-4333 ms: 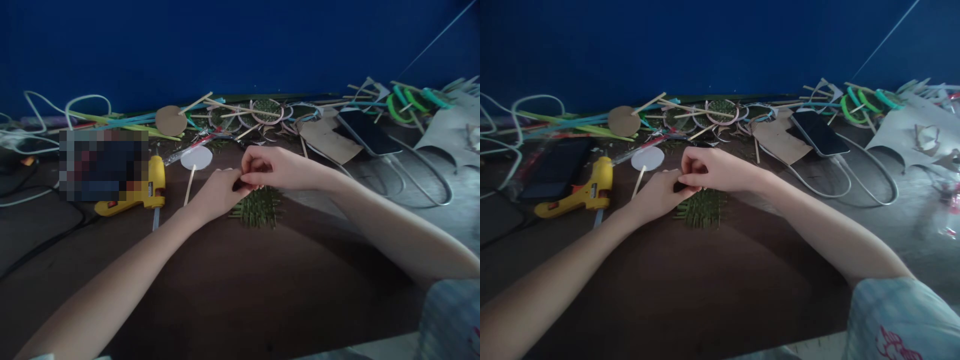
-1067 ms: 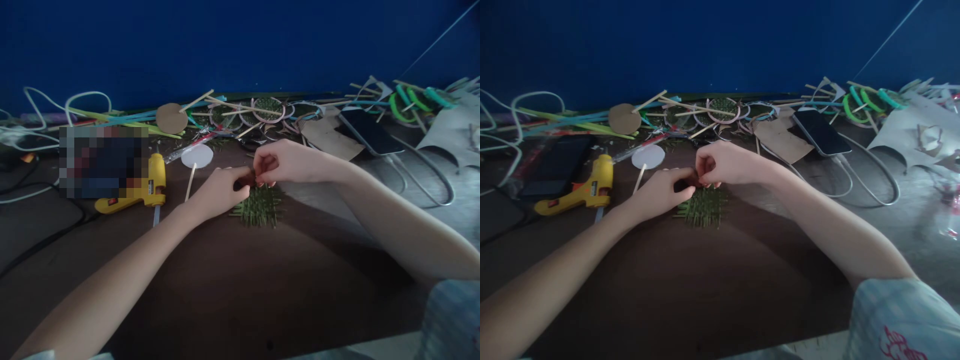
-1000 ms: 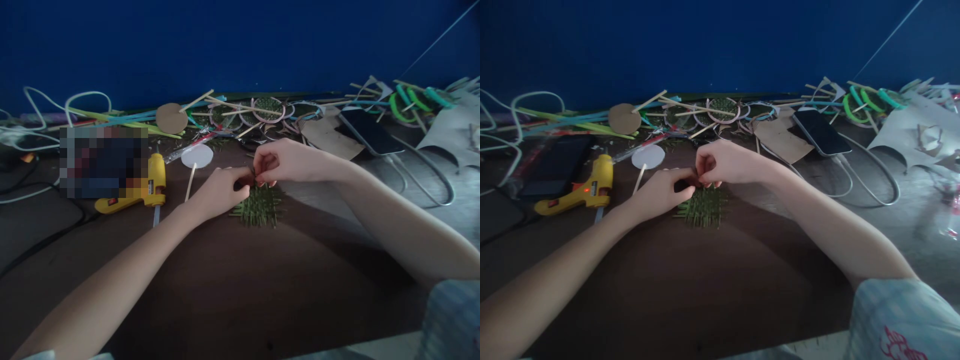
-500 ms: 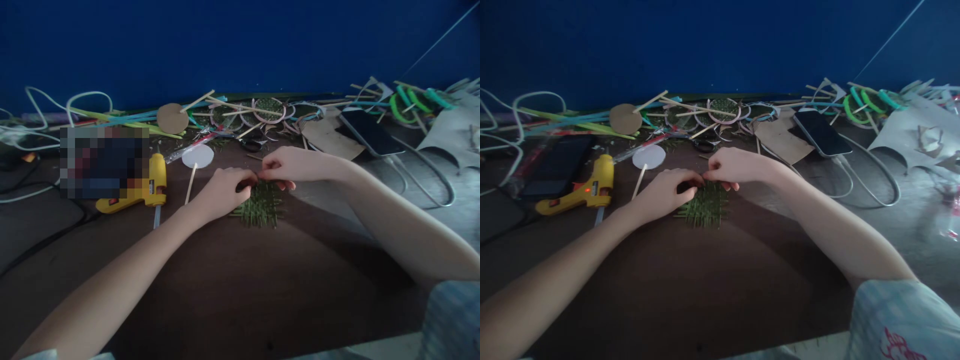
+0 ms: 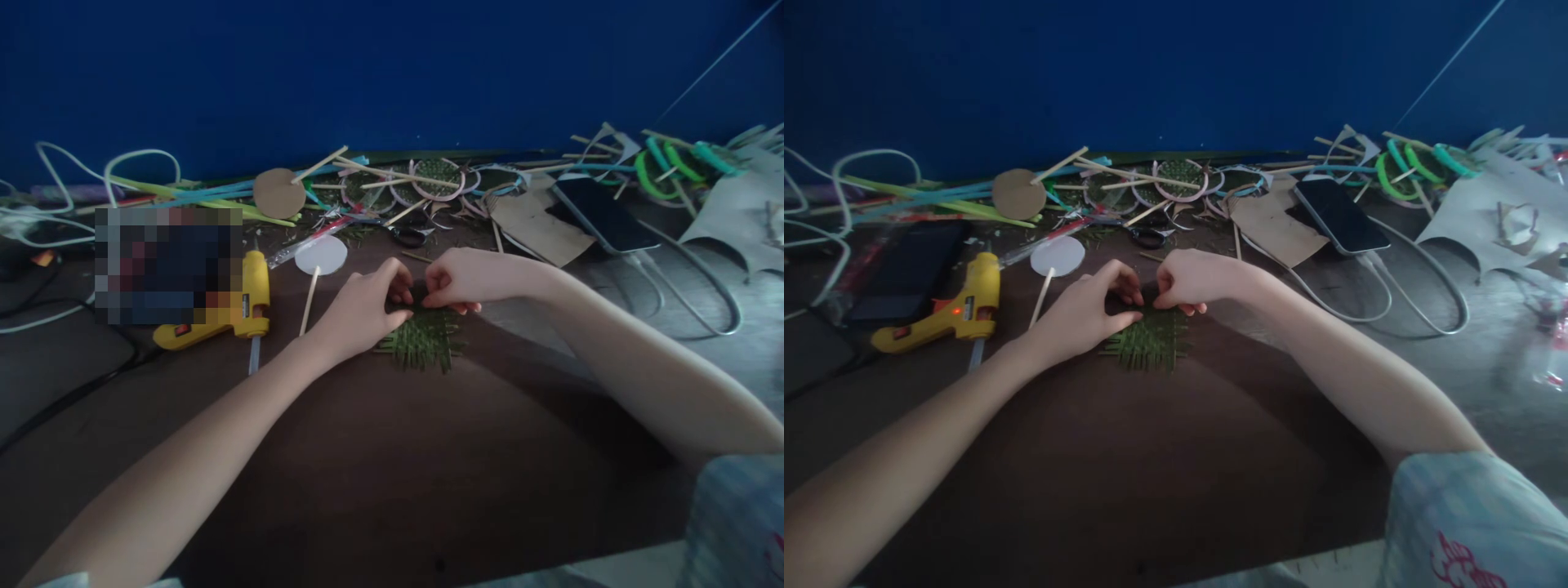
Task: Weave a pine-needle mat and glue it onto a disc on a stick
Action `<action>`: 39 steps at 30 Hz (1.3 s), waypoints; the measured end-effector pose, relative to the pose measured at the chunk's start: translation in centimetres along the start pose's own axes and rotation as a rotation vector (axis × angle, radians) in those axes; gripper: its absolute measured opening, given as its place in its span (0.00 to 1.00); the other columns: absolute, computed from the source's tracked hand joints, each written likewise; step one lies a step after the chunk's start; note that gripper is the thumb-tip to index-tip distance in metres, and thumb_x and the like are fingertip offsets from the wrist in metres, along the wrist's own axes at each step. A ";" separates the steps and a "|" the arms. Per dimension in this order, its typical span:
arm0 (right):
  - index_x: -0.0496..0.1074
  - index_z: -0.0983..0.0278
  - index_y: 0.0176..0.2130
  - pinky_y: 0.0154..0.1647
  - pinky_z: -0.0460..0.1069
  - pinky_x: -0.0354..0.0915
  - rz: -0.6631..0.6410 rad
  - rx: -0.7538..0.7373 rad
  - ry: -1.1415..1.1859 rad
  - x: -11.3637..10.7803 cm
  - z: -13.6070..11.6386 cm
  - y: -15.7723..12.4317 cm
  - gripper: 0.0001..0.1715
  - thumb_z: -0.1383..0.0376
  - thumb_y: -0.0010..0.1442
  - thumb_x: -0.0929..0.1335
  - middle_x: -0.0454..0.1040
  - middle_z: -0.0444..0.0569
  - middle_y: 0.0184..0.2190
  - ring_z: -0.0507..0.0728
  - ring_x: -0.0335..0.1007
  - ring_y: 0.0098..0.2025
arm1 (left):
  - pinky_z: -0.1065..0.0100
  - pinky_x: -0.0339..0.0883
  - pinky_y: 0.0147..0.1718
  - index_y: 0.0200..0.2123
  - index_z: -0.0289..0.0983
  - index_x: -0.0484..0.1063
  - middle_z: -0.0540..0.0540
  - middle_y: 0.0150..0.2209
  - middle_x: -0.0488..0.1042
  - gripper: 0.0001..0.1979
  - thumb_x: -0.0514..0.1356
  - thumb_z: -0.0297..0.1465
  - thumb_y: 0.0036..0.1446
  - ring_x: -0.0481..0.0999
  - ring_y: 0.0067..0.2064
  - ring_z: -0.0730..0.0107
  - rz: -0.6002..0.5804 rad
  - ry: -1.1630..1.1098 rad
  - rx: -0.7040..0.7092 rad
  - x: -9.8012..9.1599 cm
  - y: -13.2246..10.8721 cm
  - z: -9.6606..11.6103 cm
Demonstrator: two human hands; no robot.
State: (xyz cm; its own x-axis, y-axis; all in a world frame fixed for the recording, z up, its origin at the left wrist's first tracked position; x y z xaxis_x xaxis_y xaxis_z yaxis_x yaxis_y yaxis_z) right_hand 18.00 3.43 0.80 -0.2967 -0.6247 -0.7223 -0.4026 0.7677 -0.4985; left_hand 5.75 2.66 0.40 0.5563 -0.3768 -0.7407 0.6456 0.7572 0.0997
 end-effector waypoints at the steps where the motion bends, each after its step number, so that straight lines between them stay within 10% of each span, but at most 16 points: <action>1: 0.65 0.63 0.24 0.22 0.45 0.58 -0.001 0.005 -0.001 0.0 0.0 0.0 0.09 0.61 0.51 0.66 0.69 0.42 0.15 0.49 0.64 0.17 | 0.63 0.63 0.41 0.37 0.38 0.61 0.49 0.34 0.75 0.13 0.61 0.26 0.48 0.74 0.38 0.68 0.003 0.025 0.003 0.0 0.0 0.1; 39: 0.65 0.63 0.26 0.21 0.46 0.60 -0.020 -0.032 0.069 -0.6 0.3 -0.1 0.07 0.62 0.52 0.66 0.71 0.43 0.17 0.50 0.67 0.18 | 0.67 0.64 0.38 0.35 0.37 0.65 0.48 0.36 0.74 0.07 0.58 0.25 0.51 0.73 0.39 0.68 0.001 0.087 0.037 0.5 0.0 0.7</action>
State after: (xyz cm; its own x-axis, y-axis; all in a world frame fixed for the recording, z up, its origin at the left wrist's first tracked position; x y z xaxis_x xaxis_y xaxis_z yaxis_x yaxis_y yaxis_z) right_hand 18.48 3.81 1.16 -0.3468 -0.6488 -0.6774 -0.4364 0.7508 -0.4958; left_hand 6.35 2.09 0.53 0.5106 -0.3274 -0.7951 0.6648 0.7367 0.1236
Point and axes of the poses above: each hand's wrist, its own y-axis towards the middle knuckle, its own x-axis out of the palm, z = x × y, the point moved 6 cm from there along y, towards the middle knuckle
